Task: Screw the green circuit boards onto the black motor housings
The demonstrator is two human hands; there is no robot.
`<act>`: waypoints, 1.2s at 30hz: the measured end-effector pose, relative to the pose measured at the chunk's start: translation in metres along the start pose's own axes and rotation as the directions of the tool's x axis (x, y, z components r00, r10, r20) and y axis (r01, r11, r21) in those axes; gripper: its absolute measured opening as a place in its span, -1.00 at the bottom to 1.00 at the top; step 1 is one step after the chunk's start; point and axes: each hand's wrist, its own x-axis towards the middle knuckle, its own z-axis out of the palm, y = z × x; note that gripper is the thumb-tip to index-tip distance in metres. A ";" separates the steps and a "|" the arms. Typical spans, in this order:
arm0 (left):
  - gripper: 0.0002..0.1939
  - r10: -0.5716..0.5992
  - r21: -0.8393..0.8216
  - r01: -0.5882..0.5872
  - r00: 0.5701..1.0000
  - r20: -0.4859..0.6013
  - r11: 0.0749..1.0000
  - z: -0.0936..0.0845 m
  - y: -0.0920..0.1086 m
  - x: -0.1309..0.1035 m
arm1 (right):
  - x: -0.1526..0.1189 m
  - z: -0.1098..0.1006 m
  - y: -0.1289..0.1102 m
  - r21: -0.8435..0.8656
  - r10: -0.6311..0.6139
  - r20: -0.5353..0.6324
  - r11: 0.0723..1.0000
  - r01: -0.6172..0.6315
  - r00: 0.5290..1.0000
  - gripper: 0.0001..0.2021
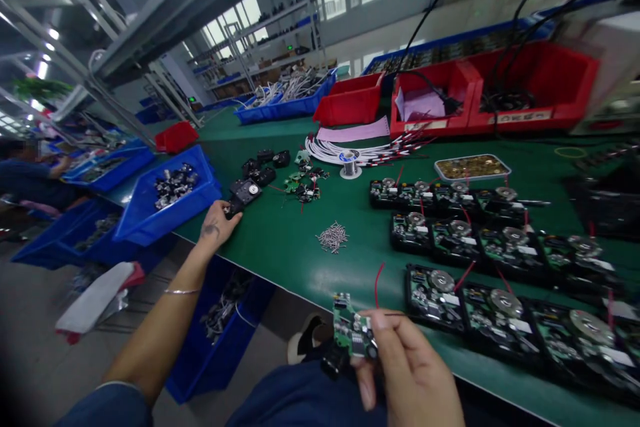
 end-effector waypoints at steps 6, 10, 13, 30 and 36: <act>-0.52 0.226 0.007 -0.228 0.967 0.117 0.974 -0.010 0.016 -0.079 | -0.004 0.004 0.000 0.065 0.049 0.007 0.997 -0.050 0.999 -0.59; -0.60 0.511 -0.155 -0.488 0.839 0.186 0.859 -0.014 0.049 -0.126 | -0.008 0.004 -0.003 0.080 0.064 -0.003 0.995 -0.063 0.998 -0.58; -0.73 0.599 -0.282 -0.534 0.757 0.259 0.797 -0.016 0.083 -0.150 | -0.012 0.000 -0.004 0.093 0.071 -0.071 0.994 -0.064 0.995 -0.60; -0.55 0.860 -0.723 -0.562 0.502 0.086 0.400 -0.029 0.128 -0.191 | -0.017 -0.017 0.012 -0.041 0.060 -0.115 0.997 -0.065 0.991 -0.58; -0.81 0.803 -0.769 -0.485 0.593 0.060 0.416 -0.018 0.134 -0.175 | -0.020 -0.008 0.011 -0.028 -0.003 -0.141 1.000 -0.001 0.990 -0.59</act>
